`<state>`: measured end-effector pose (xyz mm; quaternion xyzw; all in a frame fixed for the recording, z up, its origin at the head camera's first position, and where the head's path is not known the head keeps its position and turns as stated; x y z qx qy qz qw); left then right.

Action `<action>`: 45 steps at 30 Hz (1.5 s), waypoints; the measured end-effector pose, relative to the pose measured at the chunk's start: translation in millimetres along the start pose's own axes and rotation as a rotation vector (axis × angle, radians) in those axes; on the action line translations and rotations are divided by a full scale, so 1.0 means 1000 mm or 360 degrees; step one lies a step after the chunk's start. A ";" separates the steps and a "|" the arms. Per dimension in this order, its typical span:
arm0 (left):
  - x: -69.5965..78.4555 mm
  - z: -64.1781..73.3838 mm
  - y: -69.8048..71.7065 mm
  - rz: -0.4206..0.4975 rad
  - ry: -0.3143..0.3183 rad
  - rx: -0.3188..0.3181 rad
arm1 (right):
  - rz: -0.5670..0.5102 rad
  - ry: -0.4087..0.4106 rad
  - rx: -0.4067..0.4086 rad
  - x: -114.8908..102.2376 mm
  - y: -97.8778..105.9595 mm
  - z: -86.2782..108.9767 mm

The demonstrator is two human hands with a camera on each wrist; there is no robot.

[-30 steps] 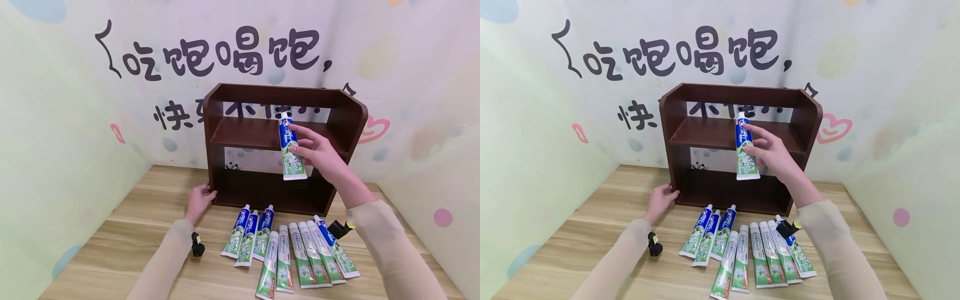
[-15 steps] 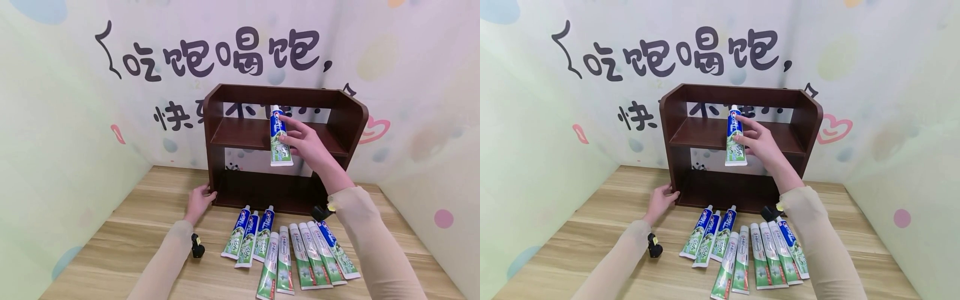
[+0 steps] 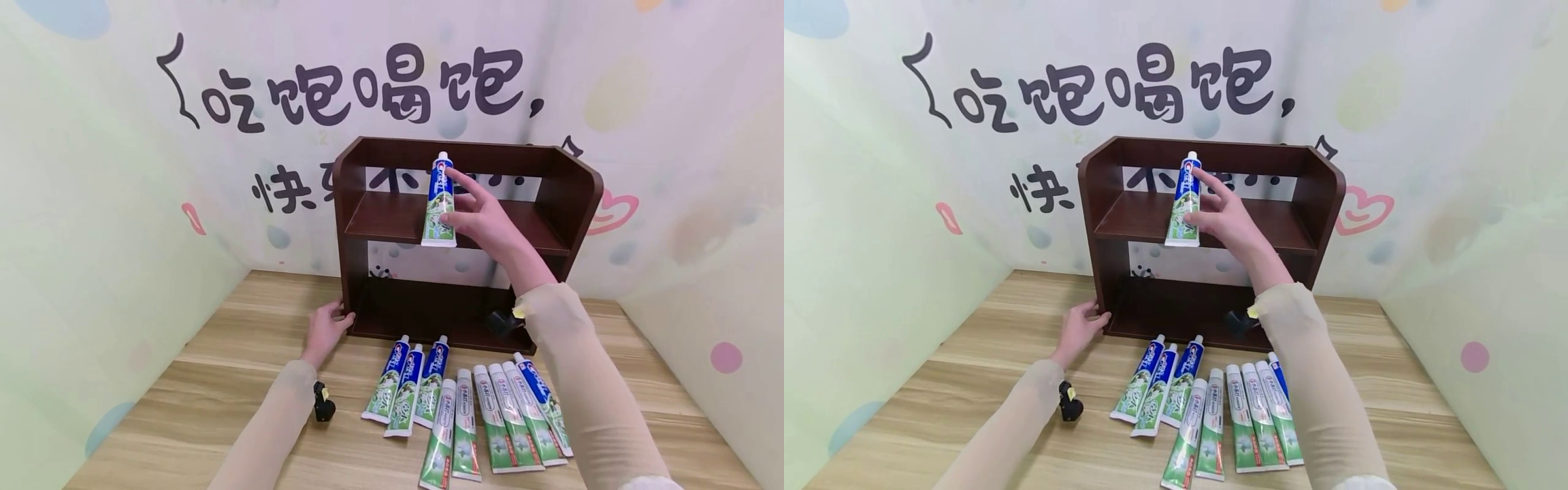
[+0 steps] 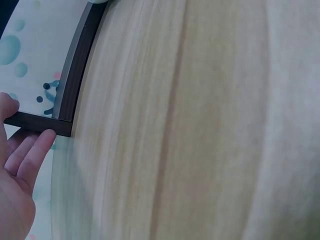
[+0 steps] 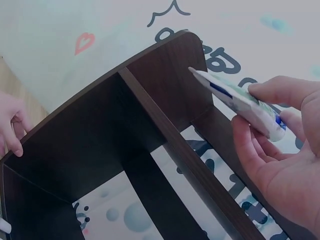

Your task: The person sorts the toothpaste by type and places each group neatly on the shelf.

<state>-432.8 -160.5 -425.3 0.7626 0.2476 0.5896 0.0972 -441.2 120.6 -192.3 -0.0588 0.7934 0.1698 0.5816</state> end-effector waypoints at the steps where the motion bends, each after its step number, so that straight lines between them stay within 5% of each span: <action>1: -0.001 0.000 0.000 0.0003 0.0010 -0.0002 | -0.0014 0.0003 0.0001 -0.001 -0.001 -0.002; 14: -0.001 0.000 -0.001 -0.0028 0.0016 -0.0001 | -0.0411 0.0085 -0.0021 -0.001 -0.025 -0.037; 20: 0.000 0.001 0.001 -0.0040 -0.0006 0.0015 | -0.0464 0.0060 -0.0002 0.006 -0.038 -0.051; 25: 0.001 0.002 0.002 -0.0039 -0.0018 0.0013 | -0.0438 0.0036 0.0010 0.010 -0.048 -0.061; 35: -0.004 -0.001 -0.001 0.0050 0.0044 0.0006 | -0.0128 0.0033 0.0092 0.019 -0.057 -0.068; 45: -0.005 -0.002 0.000 0.0037 0.0059 0.0042 | -0.0100 0.0014 0.0127 0.022 -0.059 -0.070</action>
Point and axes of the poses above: each hand's wrist, its own z-axis away from the middle knuckle, its own y-axis out of the back of the hand, x = y × z, the point moved 10 cm from there along -z, towards the middle knuckle, and after that the axes turned 2 degrees about y, right-handed, at the moved point
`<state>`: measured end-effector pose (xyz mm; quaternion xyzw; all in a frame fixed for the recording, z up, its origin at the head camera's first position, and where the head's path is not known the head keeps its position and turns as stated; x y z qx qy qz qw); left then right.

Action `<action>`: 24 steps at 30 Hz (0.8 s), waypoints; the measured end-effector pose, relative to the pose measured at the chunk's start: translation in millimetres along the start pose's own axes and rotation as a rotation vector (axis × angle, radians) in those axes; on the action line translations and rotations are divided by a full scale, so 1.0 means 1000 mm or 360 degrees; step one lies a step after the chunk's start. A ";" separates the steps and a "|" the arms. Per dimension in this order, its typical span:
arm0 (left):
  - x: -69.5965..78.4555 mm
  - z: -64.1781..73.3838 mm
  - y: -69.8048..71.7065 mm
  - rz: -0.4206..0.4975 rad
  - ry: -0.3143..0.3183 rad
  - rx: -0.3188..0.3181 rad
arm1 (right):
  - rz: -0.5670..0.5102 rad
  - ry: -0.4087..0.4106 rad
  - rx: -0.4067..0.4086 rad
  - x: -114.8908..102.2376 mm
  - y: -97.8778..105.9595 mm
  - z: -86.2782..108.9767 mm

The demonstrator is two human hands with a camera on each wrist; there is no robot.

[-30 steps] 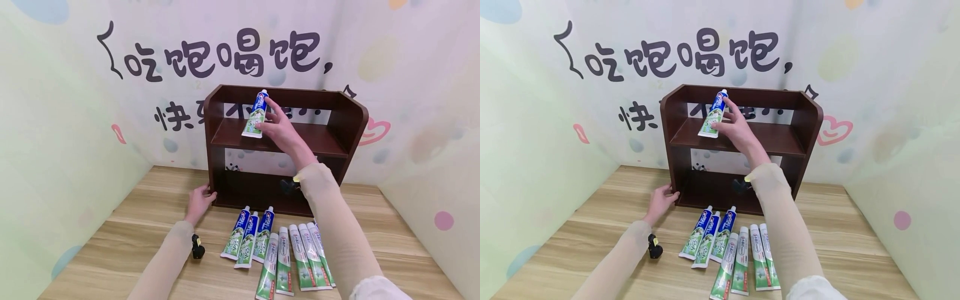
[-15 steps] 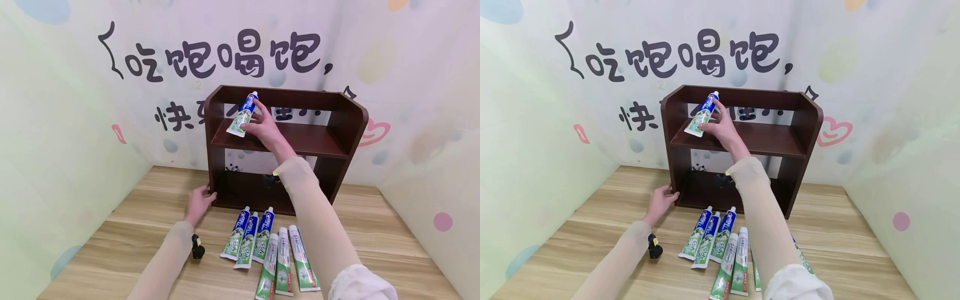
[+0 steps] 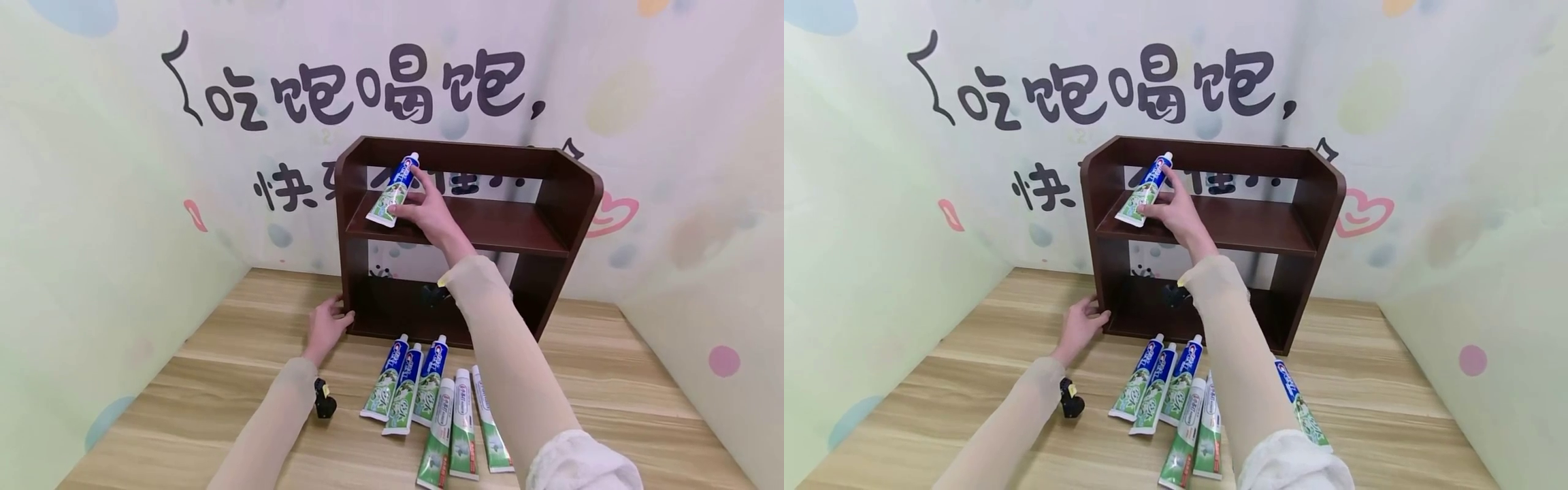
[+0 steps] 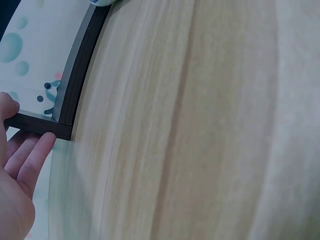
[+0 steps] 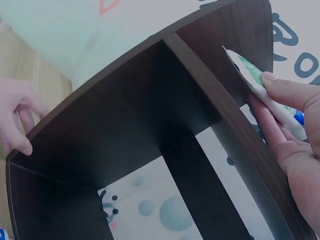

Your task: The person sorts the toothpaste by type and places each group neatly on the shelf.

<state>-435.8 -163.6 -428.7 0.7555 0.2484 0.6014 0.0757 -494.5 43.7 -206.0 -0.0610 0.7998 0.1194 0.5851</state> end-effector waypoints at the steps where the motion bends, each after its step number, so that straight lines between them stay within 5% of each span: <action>1: 0.000 0.000 0.000 -0.0006 -0.0004 0.0003 | 0.0004 -0.0004 0.0000 0.000 0.000 -0.001; 24: -0.003 -0.001 -0.004 0.0051 -0.0020 -0.0029 | 0.0341 -0.0034 -0.0127 0.001 -0.012 0.000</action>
Point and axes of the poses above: each hand's wrist, its own z-axis away from the middle knuckle, its own y-axis out of the back of the hand, x = y × z, the point moved 10 cm from there along -z, towards the middle knuckle, and after that the axes turned 2 degrees about y, right-handed, at the moved point
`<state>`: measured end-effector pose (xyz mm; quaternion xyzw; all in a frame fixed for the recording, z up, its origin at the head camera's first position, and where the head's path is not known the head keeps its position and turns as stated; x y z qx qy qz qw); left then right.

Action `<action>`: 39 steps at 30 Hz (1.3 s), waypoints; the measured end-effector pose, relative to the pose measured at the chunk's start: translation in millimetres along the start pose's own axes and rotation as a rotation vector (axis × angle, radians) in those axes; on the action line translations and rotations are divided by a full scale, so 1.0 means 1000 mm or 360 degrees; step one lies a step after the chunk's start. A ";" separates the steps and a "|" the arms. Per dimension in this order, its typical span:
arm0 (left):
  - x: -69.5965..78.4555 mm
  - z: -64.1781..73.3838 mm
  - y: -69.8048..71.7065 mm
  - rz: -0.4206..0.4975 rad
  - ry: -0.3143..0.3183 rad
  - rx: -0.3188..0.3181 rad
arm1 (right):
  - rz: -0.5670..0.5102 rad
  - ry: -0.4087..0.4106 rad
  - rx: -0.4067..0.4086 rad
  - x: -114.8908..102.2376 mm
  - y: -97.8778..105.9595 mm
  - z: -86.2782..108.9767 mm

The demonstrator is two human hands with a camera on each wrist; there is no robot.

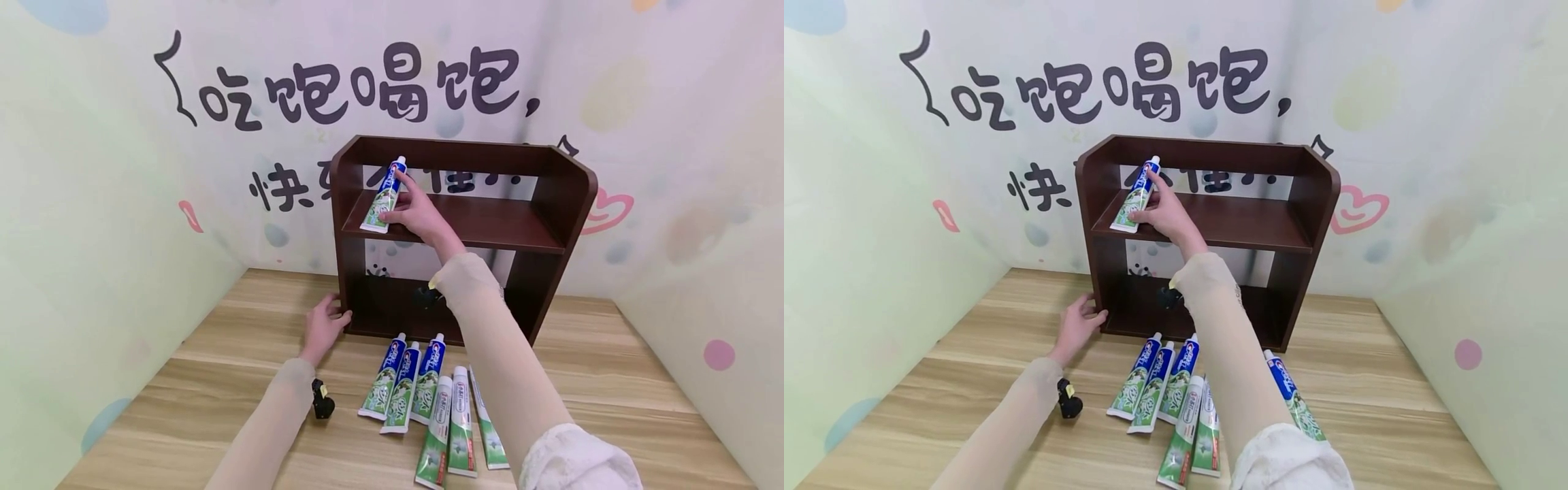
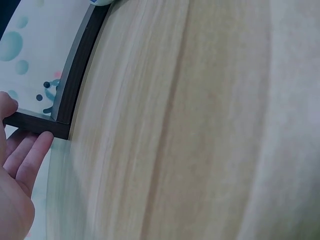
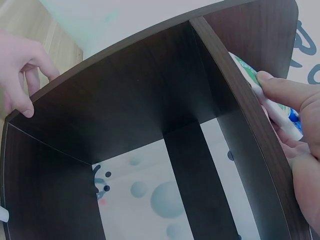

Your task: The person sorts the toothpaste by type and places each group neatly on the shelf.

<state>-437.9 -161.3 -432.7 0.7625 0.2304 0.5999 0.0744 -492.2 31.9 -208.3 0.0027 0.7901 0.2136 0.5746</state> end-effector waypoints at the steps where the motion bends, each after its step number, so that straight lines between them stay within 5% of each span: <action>1: 0.000 0.000 0.000 0.0000 -0.0005 0.0001 | 0.0008 -0.0011 -0.0008 -0.001 -0.001 0.001; 9: 0.003 0.001 0.002 -0.0027 -0.0027 0.0016 | 0.0059 -0.0047 -0.0087 -0.012 -0.005 0.007; 23: 0.001 0.001 -0.001 0.0008 -0.0007 -0.0005 | 0.0203 0.0093 -0.0080 -0.003 -0.008 -0.002; 39: 0.002 0.003 0.000 0.0018 -0.0005 -0.0002 | 0.0370 0.0067 -0.0103 -0.002 -0.013 0.000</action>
Point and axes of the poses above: each hand's wrist, its own z-axis away from the middle knuckle, its own y-axis out of the back of the hand, x = y × z, the point moved 10 cm from there along -z, towards the middle knuckle, and after that the axes turned 2 degrees about y, right-handed, at the moved point
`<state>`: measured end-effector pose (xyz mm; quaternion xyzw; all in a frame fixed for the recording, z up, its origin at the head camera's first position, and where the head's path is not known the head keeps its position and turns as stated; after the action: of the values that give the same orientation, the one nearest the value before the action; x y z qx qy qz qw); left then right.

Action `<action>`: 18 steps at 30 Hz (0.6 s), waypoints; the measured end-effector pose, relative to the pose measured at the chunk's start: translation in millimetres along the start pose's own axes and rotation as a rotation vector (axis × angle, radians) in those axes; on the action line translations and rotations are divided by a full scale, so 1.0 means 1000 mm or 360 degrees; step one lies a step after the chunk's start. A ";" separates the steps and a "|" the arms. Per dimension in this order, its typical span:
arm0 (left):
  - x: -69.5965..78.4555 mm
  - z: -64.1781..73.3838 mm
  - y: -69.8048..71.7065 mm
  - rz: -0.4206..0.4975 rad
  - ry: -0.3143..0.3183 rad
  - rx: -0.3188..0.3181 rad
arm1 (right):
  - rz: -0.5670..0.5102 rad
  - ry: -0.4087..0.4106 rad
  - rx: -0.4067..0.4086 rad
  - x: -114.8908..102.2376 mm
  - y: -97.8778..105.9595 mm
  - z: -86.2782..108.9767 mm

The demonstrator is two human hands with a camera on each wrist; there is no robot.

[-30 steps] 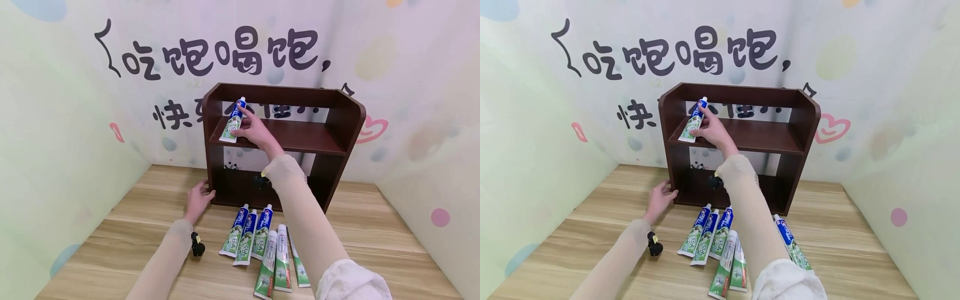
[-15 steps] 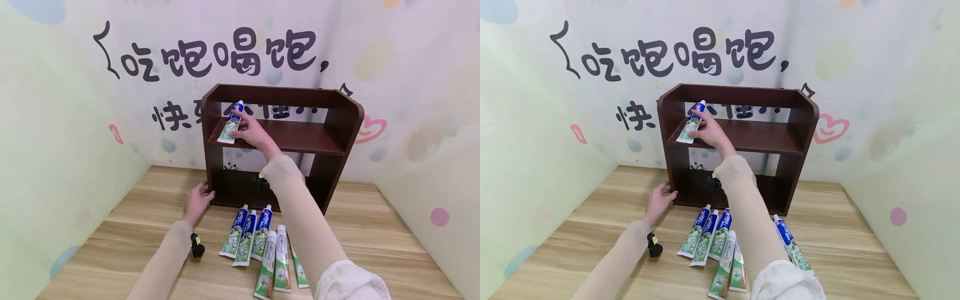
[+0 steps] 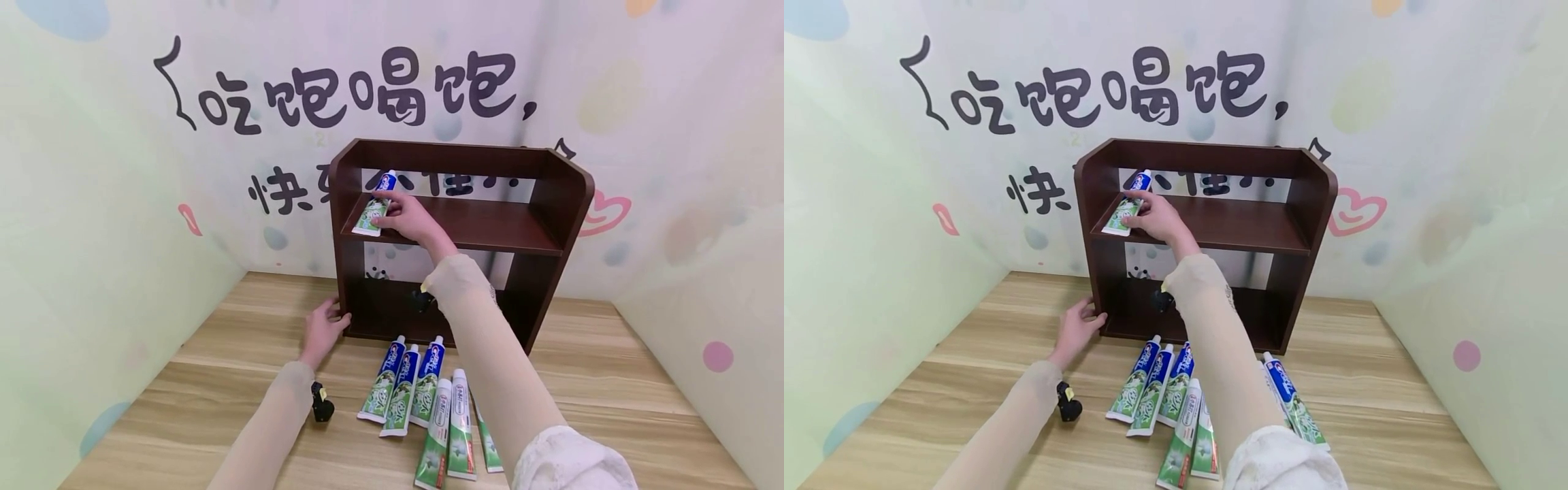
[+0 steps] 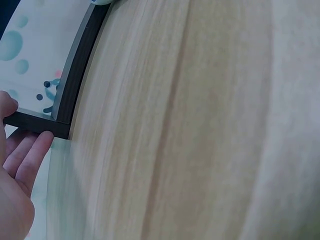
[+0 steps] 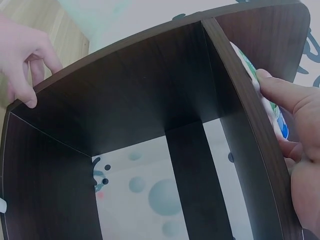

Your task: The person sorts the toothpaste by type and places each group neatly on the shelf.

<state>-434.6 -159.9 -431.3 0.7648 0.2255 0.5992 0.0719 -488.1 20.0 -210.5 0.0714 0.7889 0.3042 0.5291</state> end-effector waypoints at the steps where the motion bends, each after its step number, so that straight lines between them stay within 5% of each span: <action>1: 0.000 0.000 0.000 0.0004 -0.0001 0.0001 | 0.0014 -0.0002 0.0001 0.000 -0.001 0.000; 18: 0.002 0.002 0.004 -0.0117 -0.0034 0.0079 | 0.0278 -0.0034 0.0001 -0.003 -0.006 -0.001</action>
<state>-431.0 -161.9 -429.0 0.7639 0.2674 0.5822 0.0772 -486.9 13.9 -211.2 0.1433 0.7741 0.3482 0.5088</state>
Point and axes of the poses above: each hand's wrist, its own z-axis away from the middle knuckle, its own y-axis out of the back of the hand, x = y × z, the point moved 10 cm from there along -z, towards the middle knuckle, and after that the axes turned 2 degrees about y, right-handed, at the moved point
